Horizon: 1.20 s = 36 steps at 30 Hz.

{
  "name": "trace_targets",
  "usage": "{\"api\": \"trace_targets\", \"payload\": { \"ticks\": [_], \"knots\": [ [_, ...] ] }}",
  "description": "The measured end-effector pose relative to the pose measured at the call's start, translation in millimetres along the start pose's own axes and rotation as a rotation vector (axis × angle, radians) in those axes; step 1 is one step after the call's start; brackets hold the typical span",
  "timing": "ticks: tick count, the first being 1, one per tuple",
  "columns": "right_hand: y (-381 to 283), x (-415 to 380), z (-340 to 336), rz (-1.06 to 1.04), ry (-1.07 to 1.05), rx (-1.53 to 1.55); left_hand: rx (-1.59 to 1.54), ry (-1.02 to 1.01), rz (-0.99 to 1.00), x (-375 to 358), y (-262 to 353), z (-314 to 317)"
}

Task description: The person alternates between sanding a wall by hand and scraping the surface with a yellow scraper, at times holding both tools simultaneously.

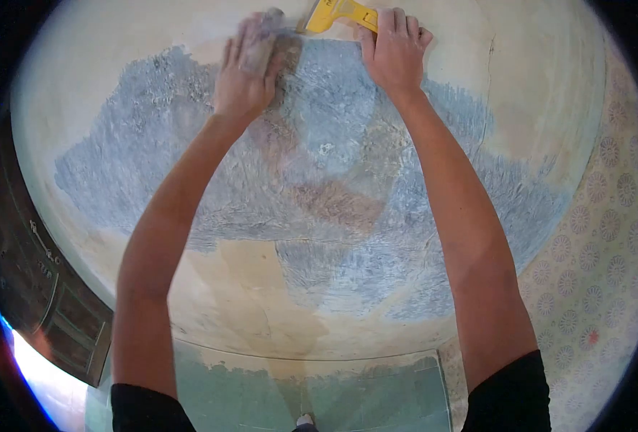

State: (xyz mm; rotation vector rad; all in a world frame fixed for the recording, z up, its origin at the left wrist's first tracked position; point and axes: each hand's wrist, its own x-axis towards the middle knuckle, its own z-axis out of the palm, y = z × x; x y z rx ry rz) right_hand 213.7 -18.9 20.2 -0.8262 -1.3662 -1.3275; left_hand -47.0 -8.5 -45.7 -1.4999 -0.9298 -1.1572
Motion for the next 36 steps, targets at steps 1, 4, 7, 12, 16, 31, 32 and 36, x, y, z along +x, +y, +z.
{"api": "trace_targets", "payload": {
  "ticks": [1,4,7,12,16,31,32,36],
  "knots": [
    [-3.9,2.3,-5.5,0.049,-0.059,0.031,-0.197,0.103,0.147,0.8,5.0,-8.7],
    [-7.8,2.7,-8.8,0.03,0.041,0.046,-0.095,0.184,0.176,16.6,-11.0,-7.9],
    [1.3,-4.3,7.8,-0.048,0.121,-0.075,0.028,0.074,0.106,15.1,5.6,9.7],
    [-1.6,-1.0,6.2,-0.042,0.153,-0.041,-0.135,0.096,0.079,30.3,-17.5,-7.0],
    [-0.5,-2.2,6.7,-0.051,0.16,-0.031,-0.245,0.262,-0.049,29.5,6.3,-8.8],
    [-5.7,-4.9,1.9,-0.018,0.131,-0.071,-0.09,0.097,0.006,15.5,47.1,12.4],
    [-6.7,-7.1,2.1,-0.02,0.125,-0.072,-0.094,0.095,0.002,12.6,53.5,8.4],
    [-4.0,-4.5,7.6,-0.006,0.195,-0.038,-0.186,0.01,0.165,29.7,37.3,-8.7]
  ]
}}
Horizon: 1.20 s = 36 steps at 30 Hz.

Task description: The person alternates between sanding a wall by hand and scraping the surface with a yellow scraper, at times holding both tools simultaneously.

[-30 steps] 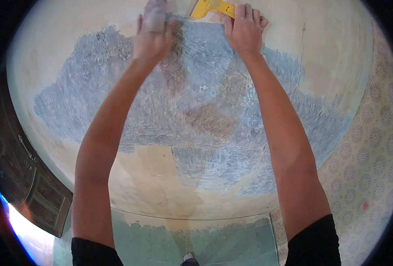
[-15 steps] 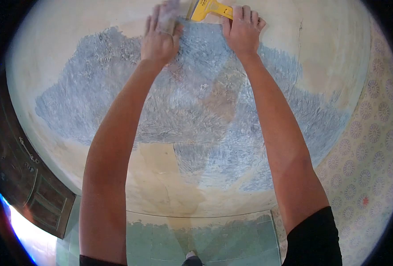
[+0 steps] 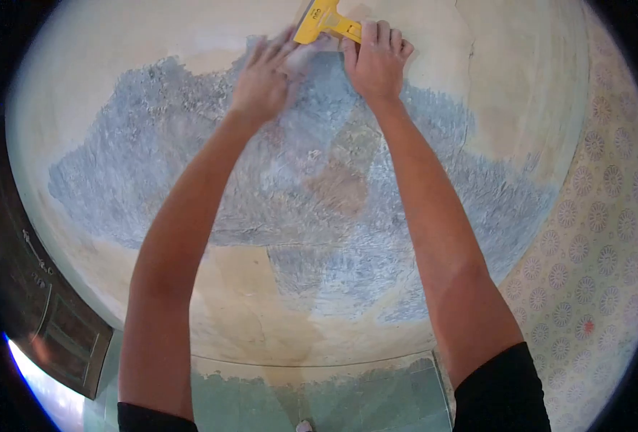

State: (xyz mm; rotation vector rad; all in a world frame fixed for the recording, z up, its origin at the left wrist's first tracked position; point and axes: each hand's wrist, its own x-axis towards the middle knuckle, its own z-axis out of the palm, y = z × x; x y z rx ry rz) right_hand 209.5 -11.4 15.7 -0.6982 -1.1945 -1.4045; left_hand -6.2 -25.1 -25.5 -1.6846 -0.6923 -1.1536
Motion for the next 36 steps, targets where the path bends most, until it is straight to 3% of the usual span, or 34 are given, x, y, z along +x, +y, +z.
{"api": "trace_targets", "payload": {
  "ticks": [1,5,7,8,10,14,17,21,24,26,30,33,35,36],
  "knots": [
    [0.9,-0.7,3.8,0.034,0.003,0.033,0.199,0.008,0.05,2.0,-9.2,0.3],
    [1.6,0.9,-3.9,0.001,-0.004,0.03,0.115,0.155,-0.063,-7.3,16.1,20.4],
    [-0.4,1.4,-6.6,0.0,-0.041,0.031,-0.235,0.039,0.077,-14.6,22.2,19.8],
    [-1.5,1.0,-6.0,0.0,-0.04,0.036,-0.23,0.037,0.074,-12.2,15.9,13.6],
    [-1.4,0.4,-4.8,0.015,-0.054,0.01,0.213,-0.156,0.05,-3.3,-7.4,-3.8],
    [-1.0,-0.3,-4.7,0.009,-0.025,0.02,0.341,0.036,-0.019,-10.5,-29.4,0.5],
    [-0.7,-0.9,-4.5,0.008,-0.029,0.017,0.112,-0.037,0.109,-16.9,-20.4,1.9],
    [-1.1,0.3,-4.2,0.014,-0.048,0.014,0.225,-0.032,0.09,-11.3,-27.0,-10.4],
    [2.6,-1.7,-2.6,0.012,-0.032,0.032,-0.044,-0.082,0.068,-23.6,-13.2,2.9],
    [0.2,-2.6,-0.7,-0.018,0.014,0.039,0.013,-0.094,0.198,-22.0,-19.3,-3.4],
    [2.2,0.5,1.3,0.025,-0.005,0.039,0.14,0.012,0.071,-10.9,-13.4,-7.3],
    [1.8,-2.4,0.2,0.015,0.001,0.053,-0.08,-0.003,-0.017,-24.4,5.5,4.0],
    [1.8,-2.4,0.1,0.019,-0.005,0.063,0.004,-0.188,0.19,-26.6,5.4,1.8],
    [0.7,-3.0,1.0,0.014,0.011,0.052,0.007,-0.186,0.187,-23.2,-1.1,-2.2]
  ]
}}
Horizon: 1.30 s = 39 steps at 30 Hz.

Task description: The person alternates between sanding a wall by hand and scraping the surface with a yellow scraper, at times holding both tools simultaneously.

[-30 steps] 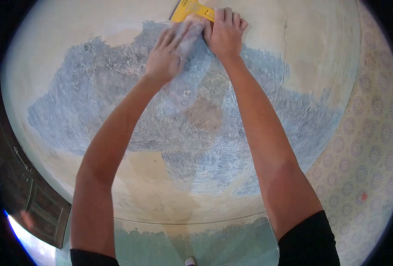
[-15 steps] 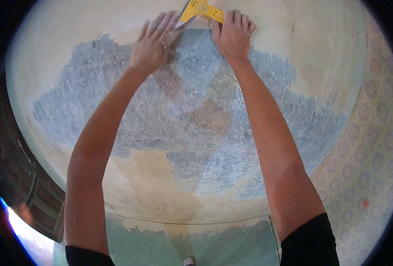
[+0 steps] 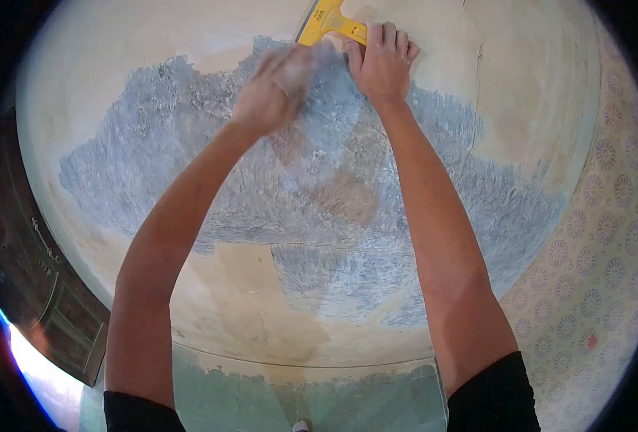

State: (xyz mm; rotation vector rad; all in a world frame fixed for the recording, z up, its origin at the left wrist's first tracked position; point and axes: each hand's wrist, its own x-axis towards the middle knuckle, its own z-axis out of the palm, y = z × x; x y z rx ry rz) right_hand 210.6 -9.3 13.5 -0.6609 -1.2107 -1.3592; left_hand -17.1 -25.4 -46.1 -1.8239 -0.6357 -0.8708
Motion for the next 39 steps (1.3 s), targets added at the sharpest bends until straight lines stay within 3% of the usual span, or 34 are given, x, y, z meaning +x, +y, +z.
{"api": "trace_targets", "payload": {
  "ticks": [2,4,6,10,12,13,17,19,23,25,29,32,34,36,38,39],
  "knots": [
    [0.2,3.0,1.2,-0.003,0.023,-0.02,0.239,0.126,-0.236,9.0,-22.2,-9.7],
    [0.1,2.9,-0.5,0.029,-0.006,0.007,0.115,0.227,-0.241,10.8,-16.3,-2.3],
    [1.4,2.2,-4.0,0.031,-0.046,-0.003,-0.062,0.157,-0.181,3.1,7.2,5.7],
    [-1.1,2.4,-5.7,0.021,-0.074,-0.027,-0.123,0.03,-0.025,-0.3,4.7,-12.7],
    [-3.7,4.8,-7.5,0.023,-0.064,-0.001,0.02,0.147,-0.205,6.8,-10.7,-18.6],
    [-3.7,3.8,-9.5,0.029,-0.062,0.022,0.045,0.209,-0.177,4.5,-16.8,-10.0],
    [-1.4,0.6,-6.2,0.01,-0.049,-0.001,-0.153,0.187,-0.111,-7.1,10.9,1.0],
    [-1.6,2.2,-6.1,0.007,-0.037,-0.023,0.007,0.034,-0.145,-2.9,3.8,-12.7],
    [-1.4,3.5,-9.2,0.04,-0.076,0.005,0.111,0.137,-0.272,4.0,8.1,-3.2],
    [-0.5,3.1,-7.7,0.008,-0.055,0.015,-0.07,0.082,-0.083,-8.7,18.8,5.8],
    [-1.7,4.3,-6.2,-0.009,-0.035,-0.066,0.096,0.029,-0.113,2.0,-2.6,-11.5],
    [-1.1,4.2,-8.5,0.021,-0.07,-0.009,0.16,0.155,-0.216,0.1,2.7,-2.2],
    [-1.8,3.6,-7.5,0.007,-0.024,0.011,0.024,-0.038,-0.062,-8.8,13.4,-4.1],
    [-0.9,0.9,-6.2,0.017,-0.047,0.009,0.018,-0.014,-0.045,-6.4,-5.0,-8.7],
    [-0.3,2.4,-2.8,0.025,-0.061,0.001,0.19,0.148,-0.304,0.0,-19.6,-10.6],
    [0.2,2.1,-1.9,0.03,-0.052,0.0,0.209,0.179,-0.318,4.2,-14.7,-2.8]
  ]
}}
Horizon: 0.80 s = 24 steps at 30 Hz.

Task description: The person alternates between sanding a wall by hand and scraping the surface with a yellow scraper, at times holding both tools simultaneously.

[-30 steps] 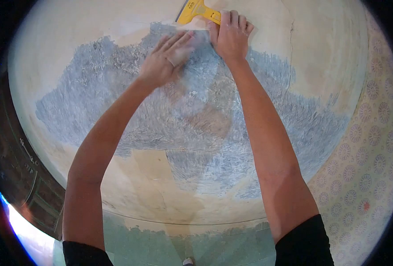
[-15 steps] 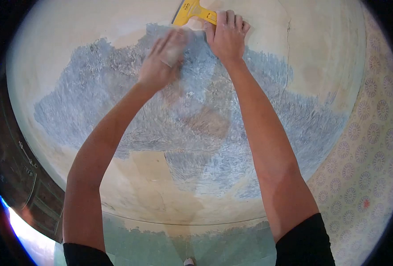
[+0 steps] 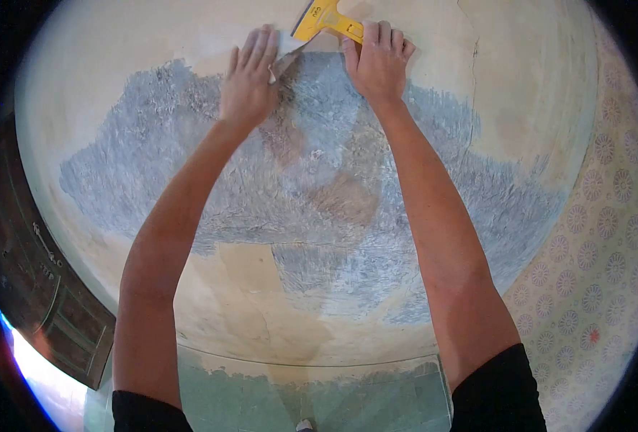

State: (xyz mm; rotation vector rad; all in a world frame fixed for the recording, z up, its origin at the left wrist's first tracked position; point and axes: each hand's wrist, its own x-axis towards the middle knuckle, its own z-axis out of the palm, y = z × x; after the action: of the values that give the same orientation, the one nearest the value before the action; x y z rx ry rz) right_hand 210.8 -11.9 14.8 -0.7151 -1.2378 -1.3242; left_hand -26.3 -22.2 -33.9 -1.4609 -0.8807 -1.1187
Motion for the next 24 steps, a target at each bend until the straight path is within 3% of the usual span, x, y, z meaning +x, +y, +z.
{"api": "trace_targets", "payload": {
  "ticks": [1,3,5,7,11,13,14,15,16,17,18,20,23,24],
  "knots": [
    [0.3,0.1,0.8,0.001,0.008,0.002,0.0,0.001,-0.002,-3.7,7.3,4.6],
    [1.0,-0.4,-0.1,0.001,-0.006,-0.001,0.03,-0.282,0.302,-19.8,25.3,1.8],
    [1.2,-0.4,-1.6,0.005,-0.016,0.003,-0.205,-0.269,0.44,-46.3,48.0,-9.0],
    [1.2,0.9,-1.2,0.017,-0.031,0.041,-0.625,-0.419,0.22,-81.8,76.3,-35.0],
    [-4.9,0.6,-11.7,0.026,-0.052,0.096,-1.173,-0.427,-0.127,-206.0,148.5,-99.8],
    [-21.2,-9.0,-26.1,0.294,-0.043,0.353,-1.336,-0.798,-0.35,-280.0,170.5,-152.7],
    [-30.4,-24.5,-52.3,0.344,-0.026,0.493,-1.51,-0.949,-0.569,-303.7,176.7,-188.0],
    [-45.0,-47.3,-93.1,0.39,0.0,0.631,-1.446,-1.084,-0.897,-343.4,187.1,-216.8],
    [-68.7,-77.1,-141.1,0.641,-0.065,0.897,-1.508,-0.995,-1.066,-374.0,196.4,-244.8],
    [-85.0,-110.6,-195.1,0.924,-0.306,1.162,-1.565,-0.888,-1.236,-400.0,206.4,-270.7],
    [-109.1,-148.4,-237.7,1.005,-0.255,1.254,-1.564,-0.82,-1.398,-420.4,212.7,-297.3],
    [-152.9,-245.6,-325.6,1.325,-0.515,1.081,-1.585,-0.713,-1.648,-436.9,216.7,-345.8],
    [-183.6,-327.2,-464.0,1.503,-1.064,1.141,-1.397,-0.728,-1.789,-448.9,209.9,-415.8],
    [-179.8,-329.4,-502.2,1.418,-1.181,1.126,-1.365,-0.738,-1.77,-439.1,204.2,-434.5]
  ]
}}
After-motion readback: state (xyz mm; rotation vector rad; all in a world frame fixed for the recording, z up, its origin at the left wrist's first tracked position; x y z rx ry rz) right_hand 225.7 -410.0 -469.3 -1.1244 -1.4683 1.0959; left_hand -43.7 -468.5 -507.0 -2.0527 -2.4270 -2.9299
